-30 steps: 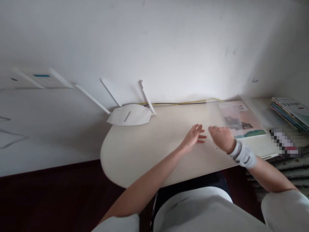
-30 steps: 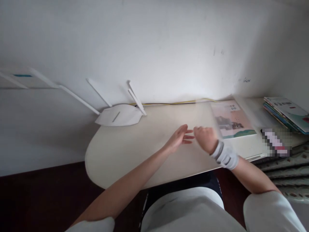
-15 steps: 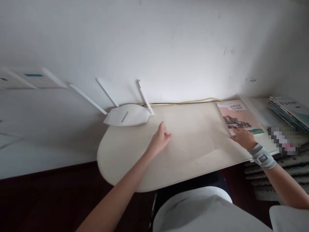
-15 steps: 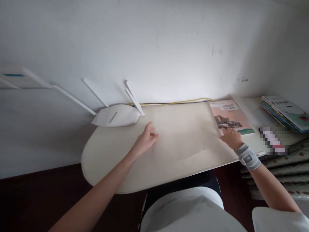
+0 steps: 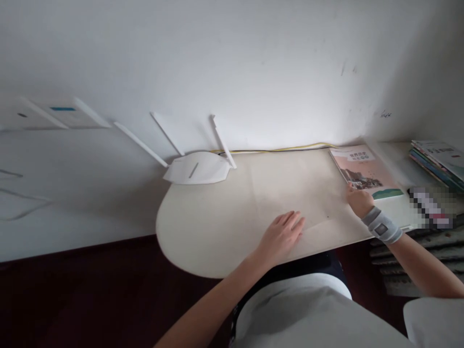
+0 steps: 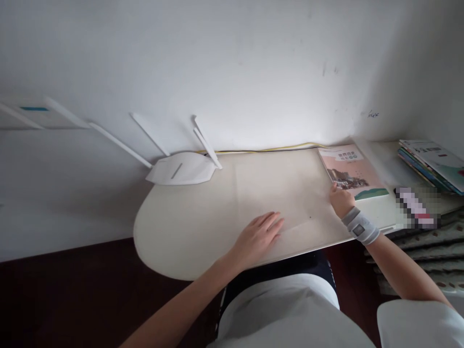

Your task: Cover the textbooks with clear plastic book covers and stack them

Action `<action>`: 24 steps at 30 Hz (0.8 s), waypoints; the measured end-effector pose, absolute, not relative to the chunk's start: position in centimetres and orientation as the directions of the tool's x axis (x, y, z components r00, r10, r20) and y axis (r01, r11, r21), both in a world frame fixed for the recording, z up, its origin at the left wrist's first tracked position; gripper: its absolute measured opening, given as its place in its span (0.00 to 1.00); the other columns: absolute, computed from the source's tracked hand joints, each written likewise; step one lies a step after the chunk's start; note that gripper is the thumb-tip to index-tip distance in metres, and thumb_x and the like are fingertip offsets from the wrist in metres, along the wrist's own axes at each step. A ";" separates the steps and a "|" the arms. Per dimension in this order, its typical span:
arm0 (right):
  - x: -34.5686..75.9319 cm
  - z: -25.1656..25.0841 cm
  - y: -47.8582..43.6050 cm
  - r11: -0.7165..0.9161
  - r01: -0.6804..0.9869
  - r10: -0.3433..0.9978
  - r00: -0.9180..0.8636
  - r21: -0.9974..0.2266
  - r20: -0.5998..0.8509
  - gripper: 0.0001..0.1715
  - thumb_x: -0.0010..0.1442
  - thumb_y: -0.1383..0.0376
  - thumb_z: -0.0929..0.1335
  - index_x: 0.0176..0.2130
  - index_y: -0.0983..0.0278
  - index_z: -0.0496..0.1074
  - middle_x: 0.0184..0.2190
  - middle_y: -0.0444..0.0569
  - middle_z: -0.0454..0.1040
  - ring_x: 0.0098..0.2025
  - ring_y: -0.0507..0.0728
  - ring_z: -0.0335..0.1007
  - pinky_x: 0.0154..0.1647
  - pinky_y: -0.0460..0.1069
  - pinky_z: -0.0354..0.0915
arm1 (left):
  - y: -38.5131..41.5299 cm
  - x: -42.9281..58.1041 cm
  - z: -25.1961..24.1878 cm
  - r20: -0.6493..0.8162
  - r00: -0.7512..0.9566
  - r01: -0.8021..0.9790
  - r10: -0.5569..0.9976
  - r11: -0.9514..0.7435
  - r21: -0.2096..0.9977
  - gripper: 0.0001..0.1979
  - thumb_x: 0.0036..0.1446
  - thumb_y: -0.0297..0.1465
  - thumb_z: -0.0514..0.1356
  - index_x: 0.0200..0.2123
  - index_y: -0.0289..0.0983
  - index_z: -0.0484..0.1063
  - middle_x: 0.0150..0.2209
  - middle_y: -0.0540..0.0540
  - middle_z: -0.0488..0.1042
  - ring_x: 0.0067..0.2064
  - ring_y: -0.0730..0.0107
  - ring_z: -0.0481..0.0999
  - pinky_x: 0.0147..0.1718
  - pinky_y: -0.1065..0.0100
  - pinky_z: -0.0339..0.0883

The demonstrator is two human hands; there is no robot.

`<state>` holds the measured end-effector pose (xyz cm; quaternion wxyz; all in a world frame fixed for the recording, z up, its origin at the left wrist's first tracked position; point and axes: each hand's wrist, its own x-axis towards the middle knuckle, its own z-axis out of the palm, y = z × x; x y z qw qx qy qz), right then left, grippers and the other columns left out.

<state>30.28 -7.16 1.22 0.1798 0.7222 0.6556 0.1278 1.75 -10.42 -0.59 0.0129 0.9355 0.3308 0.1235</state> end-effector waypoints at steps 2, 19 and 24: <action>30.1 1.4 -7.6 -0.062 0.898 0.993 0.098 0.436 -0.060 0.30 0.58 0.79 0.55 0.60 0.82 0.56 0.28 0.69 0.74 0.33 0.65 0.76 0.29 0.54 0.70 | -10.4 1.5 -1.1 0.211 0.764 0.605 0.610 -0.791 0.094 0.16 0.61 0.31 0.51 0.52 0.38 0.64 0.55 0.40 0.67 0.56 0.59 0.65 0.54 0.58 0.58; 29.2 2.1 -9.5 0.003 0.897 1.000 0.007 0.442 -0.021 0.27 0.59 0.76 0.57 0.58 0.76 0.60 0.40 0.70 0.73 0.40 0.67 0.73 0.31 0.56 0.69 | -10.6 -0.1 -2.9 0.295 0.782 0.574 0.548 -0.819 0.001 0.12 0.62 0.25 0.49 0.45 0.29 0.68 0.49 0.36 0.72 0.51 0.62 0.72 0.51 0.63 0.65; 26.9 -0.2 -10.9 0.224 0.964 0.966 -0.239 0.142 0.096 0.24 0.63 0.62 0.59 0.54 0.73 0.64 0.52 0.66 0.67 0.52 0.65 0.66 0.48 0.57 0.65 | -12.6 -0.8 -2.5 0.304 0.762 0.558 0.572 -0.818 0.140 0.18 0.61 0.38 0.52 0.47 0.31 0.67 0.49 0.36 0.72 0.53 0.60 0.70 0.52 0.60 0.64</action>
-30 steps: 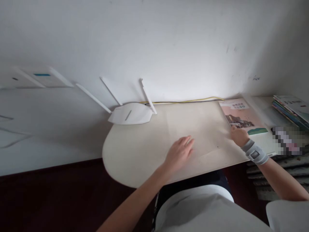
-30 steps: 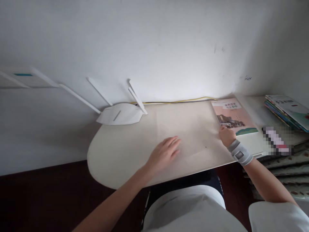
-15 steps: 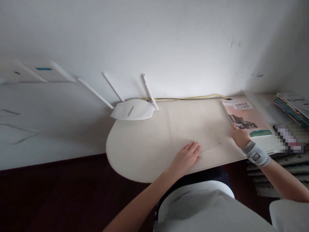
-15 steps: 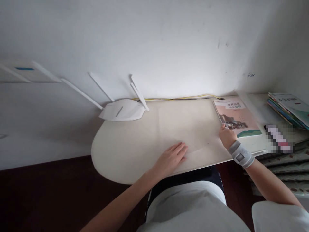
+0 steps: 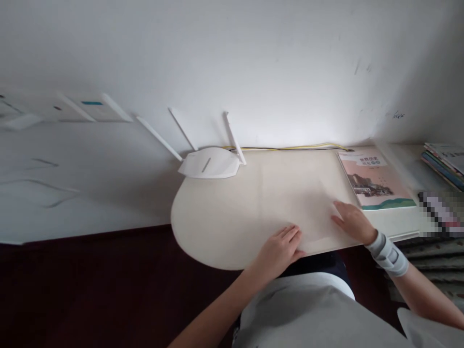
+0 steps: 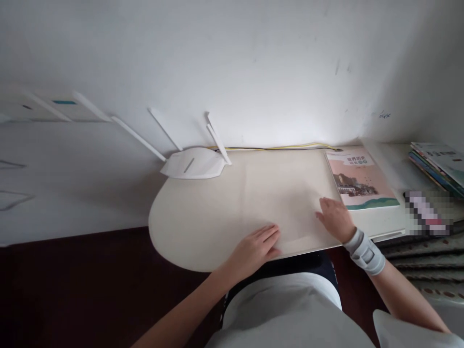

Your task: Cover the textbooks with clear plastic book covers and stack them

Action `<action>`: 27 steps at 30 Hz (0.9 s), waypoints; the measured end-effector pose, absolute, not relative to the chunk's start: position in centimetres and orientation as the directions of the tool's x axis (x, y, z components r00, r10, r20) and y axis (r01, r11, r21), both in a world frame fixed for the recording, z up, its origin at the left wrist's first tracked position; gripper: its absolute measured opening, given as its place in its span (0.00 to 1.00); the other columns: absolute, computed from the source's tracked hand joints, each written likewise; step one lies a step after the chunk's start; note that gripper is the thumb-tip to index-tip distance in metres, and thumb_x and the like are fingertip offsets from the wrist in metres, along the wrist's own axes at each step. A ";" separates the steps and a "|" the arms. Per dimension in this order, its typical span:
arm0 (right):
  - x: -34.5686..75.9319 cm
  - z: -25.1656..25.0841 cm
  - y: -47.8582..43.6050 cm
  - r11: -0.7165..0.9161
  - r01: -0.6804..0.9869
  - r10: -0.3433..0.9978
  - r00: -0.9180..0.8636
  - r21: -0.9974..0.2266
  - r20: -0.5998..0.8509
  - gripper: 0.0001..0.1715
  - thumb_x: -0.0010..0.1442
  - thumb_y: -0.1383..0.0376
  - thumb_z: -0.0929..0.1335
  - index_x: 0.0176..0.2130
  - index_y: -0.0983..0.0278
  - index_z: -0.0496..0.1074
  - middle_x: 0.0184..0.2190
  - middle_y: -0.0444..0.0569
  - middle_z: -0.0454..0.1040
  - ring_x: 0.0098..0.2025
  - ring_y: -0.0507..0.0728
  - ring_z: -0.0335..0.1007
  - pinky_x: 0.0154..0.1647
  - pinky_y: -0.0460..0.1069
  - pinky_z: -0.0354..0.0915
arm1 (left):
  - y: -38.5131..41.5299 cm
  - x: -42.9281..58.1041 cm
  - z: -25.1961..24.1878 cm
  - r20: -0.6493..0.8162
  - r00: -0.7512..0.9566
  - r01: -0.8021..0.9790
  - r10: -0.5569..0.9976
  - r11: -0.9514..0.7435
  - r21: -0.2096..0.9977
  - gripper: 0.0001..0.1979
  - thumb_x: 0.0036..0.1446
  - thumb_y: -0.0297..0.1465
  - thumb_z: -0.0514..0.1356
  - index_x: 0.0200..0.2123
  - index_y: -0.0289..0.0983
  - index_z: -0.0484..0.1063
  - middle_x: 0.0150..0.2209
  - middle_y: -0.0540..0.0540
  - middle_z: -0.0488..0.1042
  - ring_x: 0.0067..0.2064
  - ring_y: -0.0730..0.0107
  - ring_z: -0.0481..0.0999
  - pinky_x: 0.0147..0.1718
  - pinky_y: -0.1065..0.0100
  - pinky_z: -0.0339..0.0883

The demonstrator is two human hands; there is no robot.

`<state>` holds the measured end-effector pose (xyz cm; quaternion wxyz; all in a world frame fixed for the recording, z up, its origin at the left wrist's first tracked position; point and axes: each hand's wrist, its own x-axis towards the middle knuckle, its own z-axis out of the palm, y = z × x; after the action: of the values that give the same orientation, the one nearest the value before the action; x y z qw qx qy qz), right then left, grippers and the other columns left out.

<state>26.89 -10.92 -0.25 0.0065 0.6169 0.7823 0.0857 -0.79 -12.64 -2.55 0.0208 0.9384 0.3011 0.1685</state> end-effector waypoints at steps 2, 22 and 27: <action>25.8 -2.0 -11.4 0.279 0.959 0.954 -0.270 -0.055 0.134 0.27 0.64 0.59 0.57 0.56 0.71 0.62 0.53 0.63 0.67 0.55 0.64 0.63 0.54 0.59 0.60 | -13.4 -0.4 -2.4 0.306 0.739 0.572 0.600 -0.799 0.187 0.21 0.59 0.41 0.54 0.48 0.30 0.66 0.49 0.36 0.72 0.53 0.59 0.70 0.51 0.61 0.64; 19.6 -3.6 -13.6 0.491 0.853 0.870 -0.468 -0.176 0.155 0.47 0.60 0.43 0.54 0.65 0.70 0.44 0.64 0.64 0.47 0.66 0.68 0.38 0.61 0.67 0.41 | -14.4 -2.5 -1.2 -0.023 -0.266 0.207 0.964 0.081 0.975 0.33 0.54 0.41 0.57 0.60 0.36 0.53 0.39 0.42 0.77 0.43 0.62 0.77 0.41 0.63 0.70; 21.8 -4.7 -13.9 0.444 0.895 0.885 -0.447 0.048 0.132 0.39 0.62 0.47 0.56 0.63 0.68 0.54 0.64 0.60 0.49 0.65 0.67 0.43 0.61 0.65 0.45 | -16.4 -9.6 -1.6 0.065 -0.522 0.590 0.850 0.305 0.748 0.35 0.51 0.38 0.56 0.61 0.35 0.51 0.35 0.43 0.76 0.43 0.56 0.75 0.44 0.58 0.67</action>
<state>21.83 -13.92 -4.70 -0.0438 0.5242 0.8487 0.0554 -9.58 -16.36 -1.64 0.1746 0.4565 0.7888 0.3728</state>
